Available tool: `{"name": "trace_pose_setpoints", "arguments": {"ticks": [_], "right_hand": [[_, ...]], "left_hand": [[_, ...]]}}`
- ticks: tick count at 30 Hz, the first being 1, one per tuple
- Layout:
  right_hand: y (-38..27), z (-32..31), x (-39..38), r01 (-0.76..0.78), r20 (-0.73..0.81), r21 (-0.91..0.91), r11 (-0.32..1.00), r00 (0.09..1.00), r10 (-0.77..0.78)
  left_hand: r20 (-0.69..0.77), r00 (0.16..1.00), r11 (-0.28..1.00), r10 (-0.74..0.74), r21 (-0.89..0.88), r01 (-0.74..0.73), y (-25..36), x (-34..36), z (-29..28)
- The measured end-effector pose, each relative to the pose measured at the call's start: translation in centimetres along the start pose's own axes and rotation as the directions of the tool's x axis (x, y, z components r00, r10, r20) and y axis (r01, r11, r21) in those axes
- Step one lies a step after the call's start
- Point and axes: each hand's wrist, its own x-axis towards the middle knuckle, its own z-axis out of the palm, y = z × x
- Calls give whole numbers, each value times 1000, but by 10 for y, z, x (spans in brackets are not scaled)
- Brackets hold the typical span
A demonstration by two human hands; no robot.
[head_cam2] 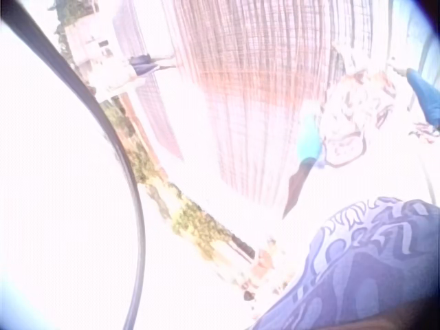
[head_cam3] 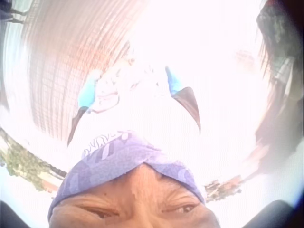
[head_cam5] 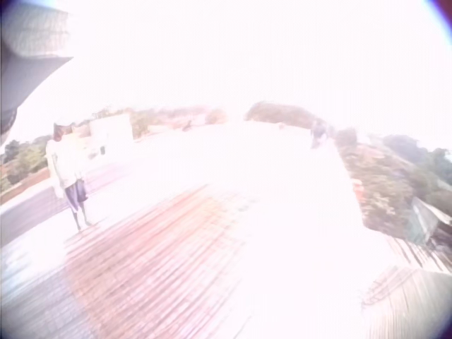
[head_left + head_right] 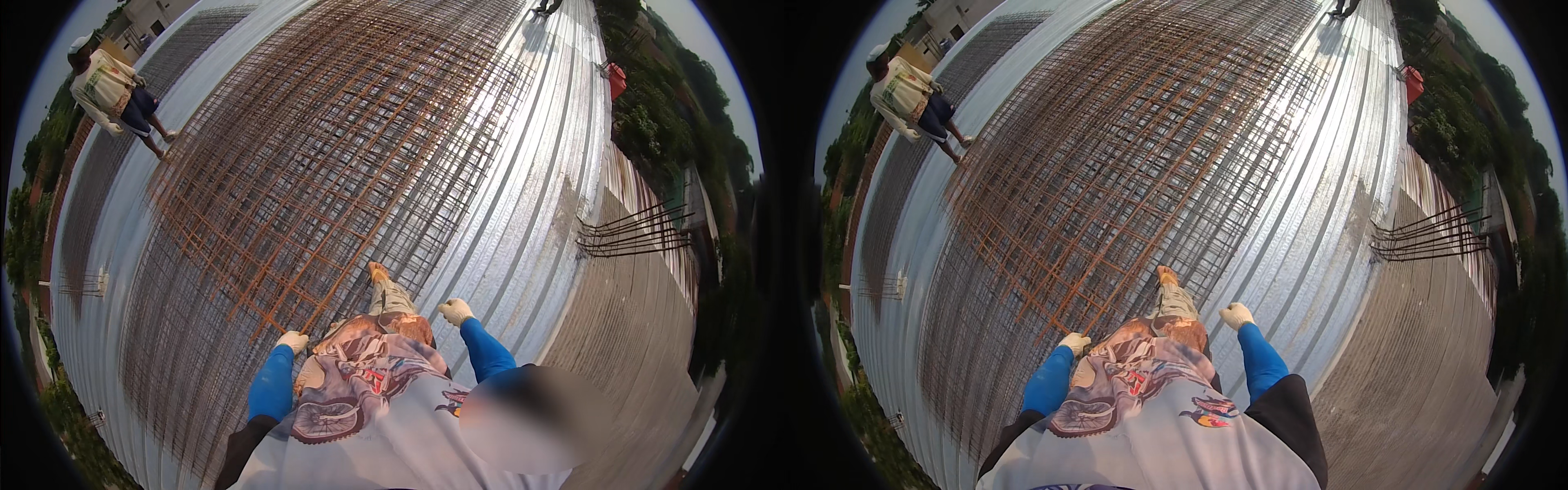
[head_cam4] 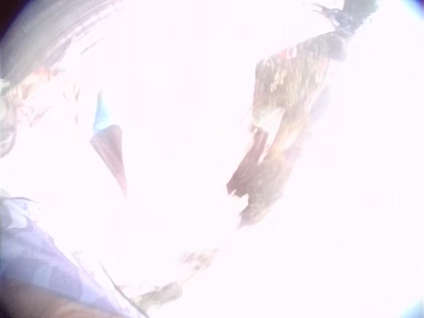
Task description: The person walks across a rooftop construction site and positions sections of rebar grid onto a metal sheet surface. They align the grids and secure them using wire ties, working alongside other workers who are also handling rebar.
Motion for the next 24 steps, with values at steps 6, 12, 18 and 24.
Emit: {"name": "trace_pose_setpoints", "arguments": {"ticks": [6, 12, 18, 24], "right_hand": [[3, -1, -7, -14, 0, 15, 1000, 1000, 14], [0, 0, -17, 19, 18, -93, 995, 1000, -17], [-1, 5, -8, 115, -44, -37, 993, 992, -117], [-39, -8, -35, -32, 41, 34, 999, 999, 30]], "left_hand": [[-8, 1000, 1000, -13, -2, 13, 10, -12, 3], [42, 997, 996, 65, 63, -68, 5, 14, 20], [-6, 996, 990, 93, 103, -92, 5, 34, 37], [25, 1000, 994, 18, -107, -16, 31, -4, 23]]}}
